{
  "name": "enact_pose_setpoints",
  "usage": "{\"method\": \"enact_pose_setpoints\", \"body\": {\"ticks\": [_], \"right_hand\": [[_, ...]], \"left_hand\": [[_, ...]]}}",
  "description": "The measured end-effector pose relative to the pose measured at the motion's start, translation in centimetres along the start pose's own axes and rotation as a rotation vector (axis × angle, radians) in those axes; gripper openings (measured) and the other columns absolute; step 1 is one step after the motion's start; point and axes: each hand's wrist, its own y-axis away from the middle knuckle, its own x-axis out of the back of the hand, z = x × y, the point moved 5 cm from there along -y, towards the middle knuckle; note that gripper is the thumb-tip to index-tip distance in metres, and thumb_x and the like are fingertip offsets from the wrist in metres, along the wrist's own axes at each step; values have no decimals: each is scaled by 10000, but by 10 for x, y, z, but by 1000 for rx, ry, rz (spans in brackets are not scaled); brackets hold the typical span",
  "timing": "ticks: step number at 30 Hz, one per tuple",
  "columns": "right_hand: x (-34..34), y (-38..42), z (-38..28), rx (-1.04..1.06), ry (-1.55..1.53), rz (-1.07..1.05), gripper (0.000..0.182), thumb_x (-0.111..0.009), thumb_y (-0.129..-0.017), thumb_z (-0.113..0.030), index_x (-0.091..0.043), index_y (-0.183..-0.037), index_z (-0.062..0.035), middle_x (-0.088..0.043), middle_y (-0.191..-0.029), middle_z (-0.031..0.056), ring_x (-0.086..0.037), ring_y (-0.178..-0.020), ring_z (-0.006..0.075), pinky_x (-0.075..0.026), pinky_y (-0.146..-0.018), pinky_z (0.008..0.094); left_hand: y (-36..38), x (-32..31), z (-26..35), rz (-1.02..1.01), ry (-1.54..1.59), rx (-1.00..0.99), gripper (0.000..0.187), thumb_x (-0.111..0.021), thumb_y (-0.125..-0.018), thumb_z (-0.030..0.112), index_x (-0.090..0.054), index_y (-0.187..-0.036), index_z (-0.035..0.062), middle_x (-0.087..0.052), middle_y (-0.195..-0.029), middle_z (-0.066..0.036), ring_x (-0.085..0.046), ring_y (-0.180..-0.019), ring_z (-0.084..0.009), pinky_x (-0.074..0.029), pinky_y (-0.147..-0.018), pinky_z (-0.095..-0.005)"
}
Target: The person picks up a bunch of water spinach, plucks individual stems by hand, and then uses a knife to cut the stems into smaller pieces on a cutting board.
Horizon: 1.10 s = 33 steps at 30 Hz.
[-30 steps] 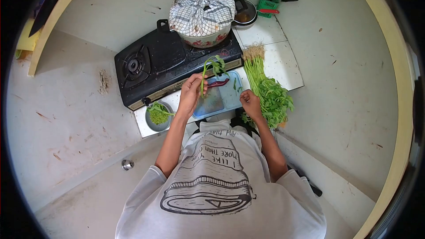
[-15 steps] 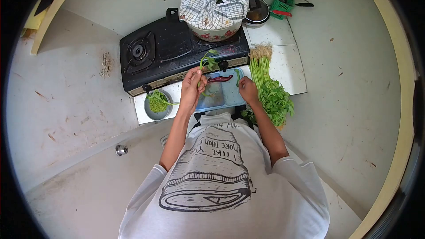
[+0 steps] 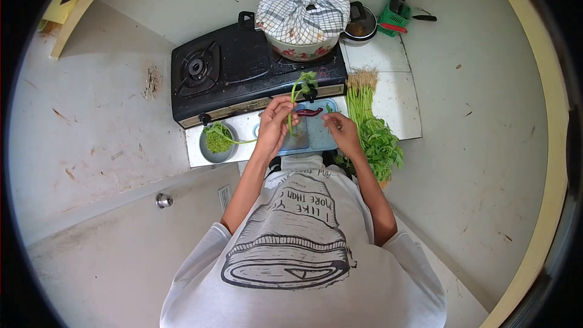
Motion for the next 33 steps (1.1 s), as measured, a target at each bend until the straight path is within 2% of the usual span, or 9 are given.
{"method": "enact_pose_setpoints", "body": {"ticks": [4,7,14,17,22,26,31,33], "right_hand": [[-8,7,-89,72,-447,-45,292,-681,-1017,-281,-720,-1128,-13,-714,-893,17,-597,-749,79,-472,-671,253],[-12,0,-86,86,-509,-4,273,-686,-1018,-255,-707,-1116,-1,-716,-926,23,-612,-787,75,-480,-716,240],[-10,10,-81,170,-495,96,162,-727,-980,-146,-695,-1053,-5,-711,-922,24,-657,-843,74,-504,-715,245],[-11,17,-86,218,-465,88,132,-736,-961,-114,-700,-1028,-6,-700,-903,27,-651,-810,80,-489,-673,247],[-4,17,-78,325,-175,132,92,-757,-913,-76,-712,-955,-8,-650,-823,45,-589,-694,99,-447,-621,264],[0,21,-80,325,-129,116,98,-769,-897,-77,-710,-931,-6,-631,-801,53,-566,-671,109,-445,-621,275],[2,24,-83,374,13,56,109,-770,-902,-86,-696,-916,-8,-650,-823,50,-572,-695,103,-456,-636,278],[1,25,-76,327,-86,45,123,-750,-932,-115,-688,-930,-9,-672,-852,48,-577,-709,100,-465,-645,281]], "left_hand": [[4,-27,-8,-70,-64,51,187,-591,-1021,65,-604,-1204,31,-636,-1076,-45,-614,-890,-118,-528,-813,-274],[5,-39,-19,-110,-113,48,187,-592,-1015,51,-610,-1201,42,-639,-1064,-37,-606,-905,-116,-531,-837,-281],[10,-48,-28,-2,6,73,151,-609,-1034,95,-616,-1183,67,-643,-1077,-29,-611,-952,-116,-560,-936,-342],[7,-44,-35,6,101,83,171,-586,-1048,117,-614,-1209,64,-677,-1133,-49,-641,-1027,-133,-575,-905,-345],[4,-38,-53,7,261,146,167,-593,-1046,127,-619,-1196,56,-701,-1157,-92,-657,-1039,-149,-560,-918,-319],[9,-38,-63,38,368,175,163,-601,-1044,140,-618,-1188,66,-702,-1160,-89,-660,-1040,-155,-560,-900,-313],[8,-27,-69,126,418,88,153,-611,-1038,136,-612,-1178,74,-681,-1085,-51,-655,-1003,-148,-562,-859,-299],[5,-17,-64,173,438,33,156,-612,-1036,133,-608,-1180,73,-668,-1060,-43,-647,-967,-146,-557,-837,-293]]}}
